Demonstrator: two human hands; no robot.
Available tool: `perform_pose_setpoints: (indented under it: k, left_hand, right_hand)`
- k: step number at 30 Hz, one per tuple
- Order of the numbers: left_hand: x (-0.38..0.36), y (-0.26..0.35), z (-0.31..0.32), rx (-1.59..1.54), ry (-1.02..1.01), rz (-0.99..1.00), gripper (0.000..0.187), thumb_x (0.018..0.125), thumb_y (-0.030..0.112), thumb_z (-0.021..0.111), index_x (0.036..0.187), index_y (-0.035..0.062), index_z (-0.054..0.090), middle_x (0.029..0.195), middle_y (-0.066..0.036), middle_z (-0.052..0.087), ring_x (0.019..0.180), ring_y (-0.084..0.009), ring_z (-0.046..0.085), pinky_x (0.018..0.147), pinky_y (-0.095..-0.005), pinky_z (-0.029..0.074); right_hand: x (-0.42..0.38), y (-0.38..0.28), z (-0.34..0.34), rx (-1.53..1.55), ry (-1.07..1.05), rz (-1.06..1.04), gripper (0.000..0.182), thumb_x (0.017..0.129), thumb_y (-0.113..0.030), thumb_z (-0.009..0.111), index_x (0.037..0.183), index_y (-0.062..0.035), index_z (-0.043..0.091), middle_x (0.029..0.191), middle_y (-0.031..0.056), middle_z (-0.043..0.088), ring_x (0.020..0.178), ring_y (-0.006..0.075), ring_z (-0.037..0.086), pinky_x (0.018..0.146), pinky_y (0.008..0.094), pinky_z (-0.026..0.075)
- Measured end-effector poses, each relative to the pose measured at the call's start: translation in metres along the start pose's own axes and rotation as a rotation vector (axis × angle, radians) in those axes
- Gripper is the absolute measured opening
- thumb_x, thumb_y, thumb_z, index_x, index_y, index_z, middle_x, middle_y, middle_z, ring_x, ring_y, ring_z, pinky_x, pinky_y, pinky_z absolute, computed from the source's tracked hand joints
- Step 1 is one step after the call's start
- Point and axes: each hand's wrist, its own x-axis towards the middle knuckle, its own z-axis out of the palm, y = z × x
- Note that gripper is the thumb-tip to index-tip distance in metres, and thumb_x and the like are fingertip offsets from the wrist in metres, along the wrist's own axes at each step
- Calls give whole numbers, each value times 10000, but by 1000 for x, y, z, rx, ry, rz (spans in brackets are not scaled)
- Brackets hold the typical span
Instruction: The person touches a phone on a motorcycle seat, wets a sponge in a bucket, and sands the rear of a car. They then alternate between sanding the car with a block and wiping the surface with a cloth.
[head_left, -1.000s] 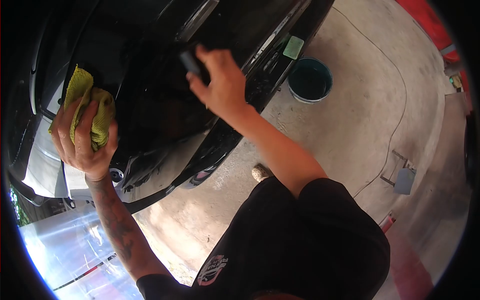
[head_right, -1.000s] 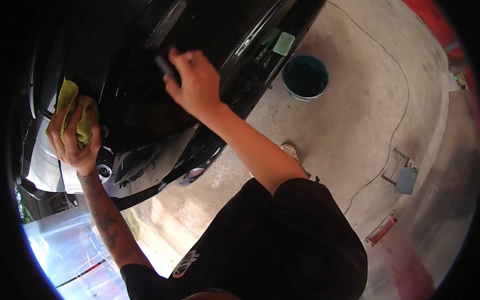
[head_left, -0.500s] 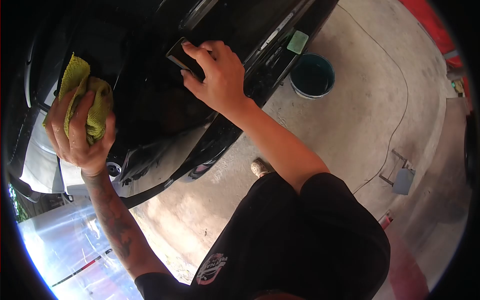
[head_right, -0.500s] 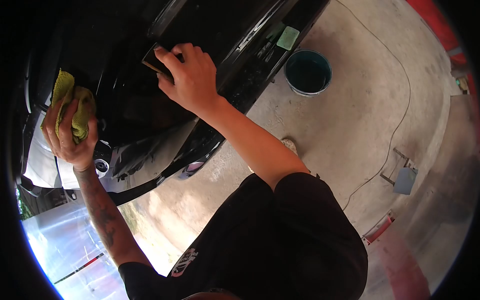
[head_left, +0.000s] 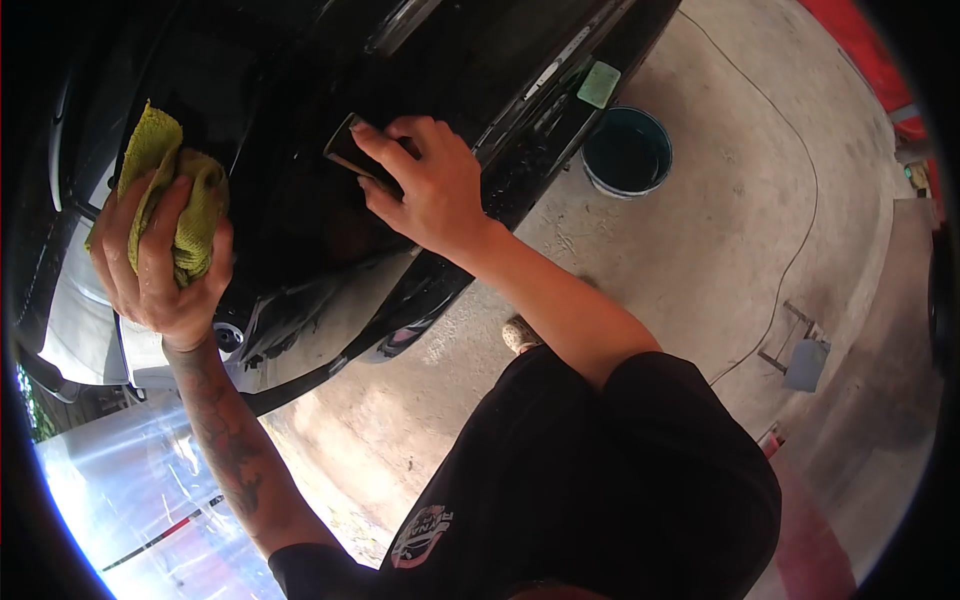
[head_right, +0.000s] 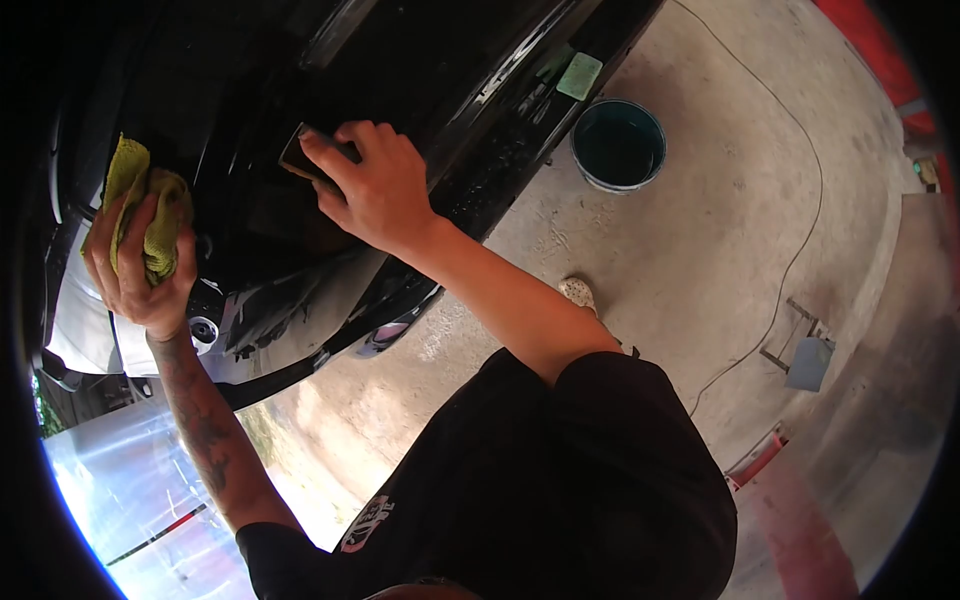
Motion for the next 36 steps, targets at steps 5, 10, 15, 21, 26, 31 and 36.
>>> perform_pose_setpoints:
  k: [5, 10, 15, 21, 26, 31, 36]
  left_hand:
    - [0, 0, -2, -2, -4, 2, 385, 786, 264, 868, 1146, 168, 771, 1242, -52, 712, 1153, -302, 672, 997, -439, 547]
    - [1, 0, 0, -3, 2, 7, 381, 791, 266, 869, 1146, 166, 771, 1247, -49, 712, 1151, -299, 671, 995, -437, 547]
    - [-1, -1, -1, 2, -2, 7, 381, 792, 265, 869, 1146, 166, 771, 1250, -49, 711, 1154, -298, 669, 993, -433, 548]
    - [0, -1, 0, 0, 2, -1, 389, 783, 262, 872, 1148, 169, 770, 1258, -46, 708, 1166, -298, 663, 998, -435, 547]
    - [-2, -2, -3, 6, -12, 5, 398, 781, 266, 873, 1154, 172, 769, 1261, -46, 705, 1169, -296, 660, 995, -434, 548]
    - [-1, -3, -1, 14, -2, 14, 388, 798, 282, 867, 1157, 175, 768, 1261, -46, 705, 1166, -294, 662, 993, -433, 549]
    - [-3, -9, -2, 20, -20, 49, 379, 812, 303, 864, 1155, 178, 765, 1261, -46, 703, 1162, -292, 664, 988, -433, 551]
  right_hand:
    - [17, 8, 2, -4, 78, 49, 608, 710, -189, 869, 1294, -219, 703, 1101, 65, 600, 922, 260, 601, 758, 405, 462]
    - [0, 4, 5, 27, 45, 18, 642, 707, -150, 875, 1318, -205, 689, 1108, 77, 584, 917, 262, 595, 757, 402, 461]
    - [13, 4, 3, 84, 79, 125, 636, 717, -118, 871, 1322, -189, 687, 1111, 97, 581, 929, 274, 599, 723, 379, 544]
    - [0, 5, 0, 48, 28, 44, 634, 719, -132, 875, 1324, -168, 687, 1115, 97, 586, 920, 273, 605, 741, 386, 560]
    - [19, 18, 3, 86, 130, 180, 618, 722, -144, 875, 1312, -157, 692, 1116, 89, 581, 925, 281, 607, 737, 398, 554]
    - [-8, 11, 1, 70, 51, 117, 610, 706, -147, 879, 1289, -156, 699, 1114, 84, 582, 923, 269, 608, 732, 382, 556]
    - [19, 20, 2, 62, 132, 133, 615, 703, -140, 889, 1286, -172, 696, 1116, 85, 584, 916, 263, 606, 727, 378, 557]
